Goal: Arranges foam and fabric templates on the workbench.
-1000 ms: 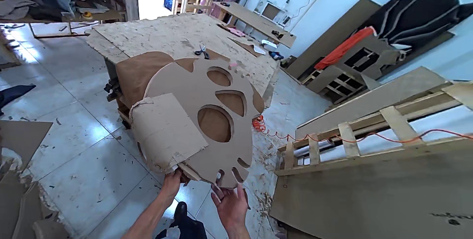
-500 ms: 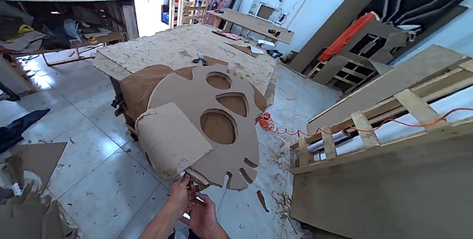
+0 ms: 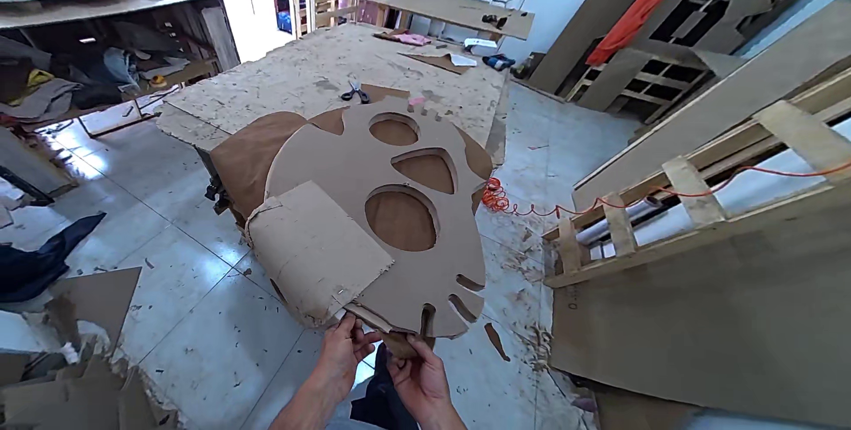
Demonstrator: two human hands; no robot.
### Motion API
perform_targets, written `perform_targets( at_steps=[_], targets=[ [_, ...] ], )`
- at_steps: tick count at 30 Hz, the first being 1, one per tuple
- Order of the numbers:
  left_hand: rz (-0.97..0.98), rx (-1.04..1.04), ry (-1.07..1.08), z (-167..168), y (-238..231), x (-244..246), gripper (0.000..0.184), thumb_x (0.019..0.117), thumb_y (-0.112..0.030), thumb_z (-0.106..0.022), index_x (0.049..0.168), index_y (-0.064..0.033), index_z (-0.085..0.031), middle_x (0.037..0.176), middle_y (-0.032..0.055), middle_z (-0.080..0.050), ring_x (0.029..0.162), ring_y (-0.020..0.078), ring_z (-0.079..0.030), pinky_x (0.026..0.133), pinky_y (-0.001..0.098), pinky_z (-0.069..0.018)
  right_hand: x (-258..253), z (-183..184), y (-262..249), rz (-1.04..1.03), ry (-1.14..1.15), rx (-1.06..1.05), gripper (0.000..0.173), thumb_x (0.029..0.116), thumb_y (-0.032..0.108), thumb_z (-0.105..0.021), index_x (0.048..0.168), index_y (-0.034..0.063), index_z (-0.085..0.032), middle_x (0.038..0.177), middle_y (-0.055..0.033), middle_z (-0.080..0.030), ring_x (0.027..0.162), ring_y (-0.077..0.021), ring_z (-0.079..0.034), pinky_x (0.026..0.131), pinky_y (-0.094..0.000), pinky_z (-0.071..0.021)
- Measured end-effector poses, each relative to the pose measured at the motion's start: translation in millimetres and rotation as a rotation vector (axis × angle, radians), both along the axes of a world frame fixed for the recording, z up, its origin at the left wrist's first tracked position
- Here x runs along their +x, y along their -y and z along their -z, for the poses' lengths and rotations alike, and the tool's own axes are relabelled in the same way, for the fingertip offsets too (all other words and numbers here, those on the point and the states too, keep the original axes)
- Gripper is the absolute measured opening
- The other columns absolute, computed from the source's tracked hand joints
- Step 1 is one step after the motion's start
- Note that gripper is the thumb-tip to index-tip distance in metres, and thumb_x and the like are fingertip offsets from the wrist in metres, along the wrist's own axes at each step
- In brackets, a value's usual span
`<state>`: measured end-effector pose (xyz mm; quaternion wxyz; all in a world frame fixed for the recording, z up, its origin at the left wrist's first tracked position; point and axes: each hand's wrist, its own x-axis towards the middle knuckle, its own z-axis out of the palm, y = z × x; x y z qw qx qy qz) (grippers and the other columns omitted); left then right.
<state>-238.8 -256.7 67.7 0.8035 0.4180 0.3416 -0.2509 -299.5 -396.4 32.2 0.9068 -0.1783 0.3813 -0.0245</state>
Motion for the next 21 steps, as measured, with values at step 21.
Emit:
perform_targets(
  at_steps=[21],
  targets=[
    [0.051, -0.014, -0.024, -8, 0, 8, 0.032, 0.1112, -0.023, -0.04, 0.09, -0.0046, -0.057, 0.062, 0.0029, -0.055, 0.056, 0.0152, -0.061, 0.056, 0.0274, -0.0542, 4, -65, 12, -0.046, -0.202, -0.217, 0.03, 0.1051, 0.014, -0.043, 0.081, 0.0069, -0.058, 0.064, -0.0061, -0.065, 0.052, -0.0146, -0.064, 0.052, -0.0276, -0.0582]
  ],
)
